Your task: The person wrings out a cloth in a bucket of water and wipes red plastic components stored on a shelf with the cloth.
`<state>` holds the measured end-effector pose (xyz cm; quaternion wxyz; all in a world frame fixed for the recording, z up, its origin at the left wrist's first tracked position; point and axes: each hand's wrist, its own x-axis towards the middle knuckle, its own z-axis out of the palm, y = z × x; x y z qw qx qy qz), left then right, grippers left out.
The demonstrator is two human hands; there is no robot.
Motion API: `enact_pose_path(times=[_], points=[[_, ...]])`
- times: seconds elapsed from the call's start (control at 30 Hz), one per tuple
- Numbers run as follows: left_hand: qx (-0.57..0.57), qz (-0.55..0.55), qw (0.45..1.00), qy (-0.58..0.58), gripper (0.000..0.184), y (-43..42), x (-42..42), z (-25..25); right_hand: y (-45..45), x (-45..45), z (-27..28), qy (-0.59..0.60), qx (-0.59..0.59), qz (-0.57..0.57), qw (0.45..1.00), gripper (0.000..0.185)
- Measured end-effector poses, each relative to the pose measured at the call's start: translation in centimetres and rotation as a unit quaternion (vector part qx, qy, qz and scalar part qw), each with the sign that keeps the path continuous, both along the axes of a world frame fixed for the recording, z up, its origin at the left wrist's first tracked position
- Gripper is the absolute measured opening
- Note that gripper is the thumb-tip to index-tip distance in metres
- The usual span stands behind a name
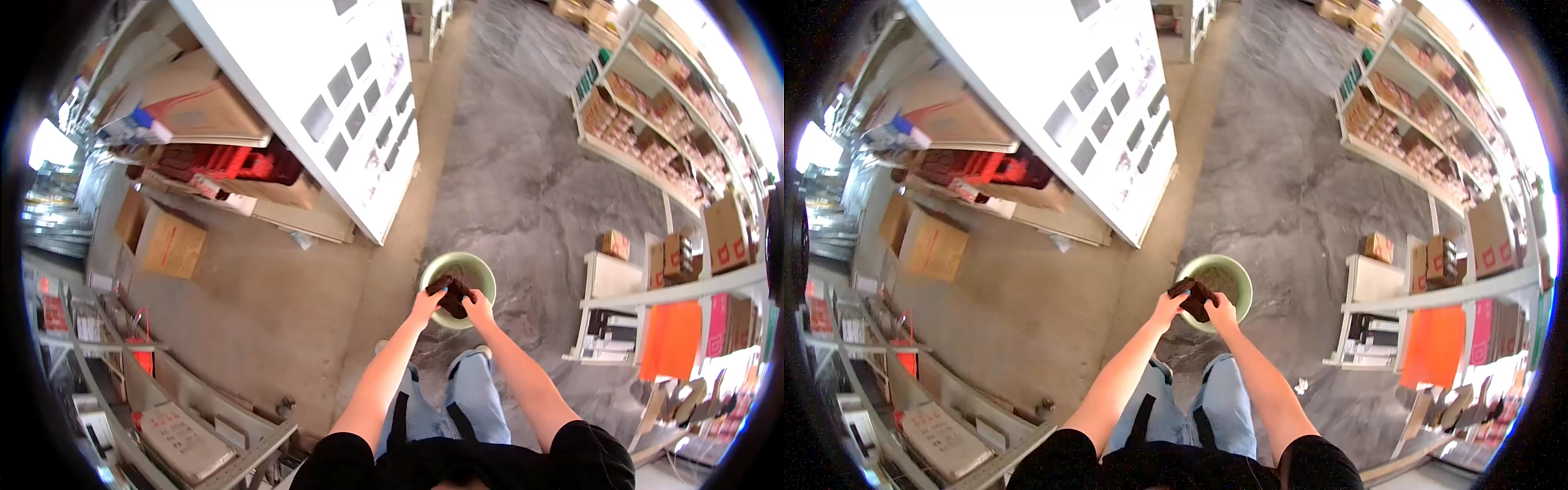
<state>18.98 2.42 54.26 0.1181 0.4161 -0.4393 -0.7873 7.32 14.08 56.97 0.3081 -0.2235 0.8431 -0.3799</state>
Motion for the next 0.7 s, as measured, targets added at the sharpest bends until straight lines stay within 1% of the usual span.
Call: enact_pose_path(times=[0.03, 0.1, 0.13, 0.17, 0.23, 0.27, 0.33, 0.37, 0.4, 0.43, 0.47, 0.5, 0.53, 0.57, 0.6, 0.63, 0.67, 0.7], points=[[-0.006, 0.024, 0.999, 0.036, 0.032, -0.3, 1.7, 1.5, 0.1, 0.8, 0.8, 0.022, -0.03, -0.012, 0.999, 0.032], [-0.016, 0.105, 0.993, 0.058, 0.027, -1.0, 2.8, 4.7, -0.8, 0.4, 3.0, -0.161, -0.05, -0.076, 0.983, 0.034], [-0.013, 0.13, 0.99, 0.06, 0.024, -1.2, 3.5, 6.1, -1.2, 0.2, 4.4, -0.253, -0.054, -0.105, 0.96, 0.035], [0.001, 0.147, 0.988, 0.038, 0.034, -1.5, 3.8, 7.4, -1.9, -0.2, 5.5, -0.286, -0.088, -0.083, 0.951, 0.036], [-0.036, 0.18, 0.983, 0.029, 0.054, -0.8, 5.1, 10.0, -2.5, 0.3, 8.2, -0.344, -0.166, -0.034, 0.923, 0.037], [-0.041, 0.202, 0.978, 0.034, 0.059, -0.4, 6.1, 10.7, -2.7, 0.6, 9.6, -0.365, -0.191, 0.011, 0.911, 0.036], [-0.064, 0.245, 0.967, 0.043, 0.071, 1.3, 7.4, 12.2, -2.7, 1.0, 11.4, -0.369, -0.2, 0.092, 0.903, 0.035], [-0.156, 0.26, 0.953, -0.021, 0.075, 1.6, 8.2, 12.5, -3.5, 1.2, 12.0, -0.362, -0.207, 0.133, 0.899, 0.034], [-0.243, 0.273, 0.927, -0.087, 0.079, 2.1, 9.0, 12.6, -4.2, 1.4, 11.3, -0.385, -0.215, 0.162, 0.883, 0.034], [-0.323, 0.28, 0.89, -0.159, 0.082, 2.9, 9.8, 12.9, -4.4, 1.6, 11.9, -0.404, -0.215, 0.189, 0.869, 0.034], [-0.439, 0.265, 0.835, -0.199, 0.081, 3.3, 10.6, 13.2, -5.1, 2.1, 12.4, -0.425, -0.212, 0.215, 0.854, 0.034], [-0.467, 0.221, 0.835, -0.192, 0.076, 3.7, 11.2, 13.9, -5.6, 2.9, 13.3, -0.443, -0.209, 0.242, 0.837, 0.033], [-0.492, 0.175, 0.832, -0.186, 0.071, 4.1, 11.7, 15.2, -5.7, 3.9, 15.3, -0.448, -0.211, 0.275, 0.824, 0.031], [-0.514, 0.127, 0.829, -0.18, 0.066, 4.5, 12.4, 16.3, -6.2, 4.9, 16.2, -0.427, -0.19, 0.327, 0.821, 0.03], [-0.42, 0.207, 0.879, -0.091, 0.05, 5.5, 12.2, 18.6, -6.6, 5.9, 16.9, -0.405, -0.172, 0.377, 0.815, 0.029], [-0.401, 0.209, 0.885, -0.109, 0.047, 5.5, 12.8, 19.0, -7.0, 6.8, 17.3, -0.381, -0.154, 0.423, 0.807, 0.029], [-0.379, 0.209, 0.893, -0.125, 0.045, 5.4, 13.3, 19.1, -7.5, 8.2, 17.5, -0.36, -0.171, 0.461, 0.793, 0.026], [-0.358, 0.207, 0.9, -0.139, 0.043, 5.4, 13.8, 19.1, -7.9, 9.1, 17.3, -0.35, -0.174, 0.474, 0.789, 0.025]])
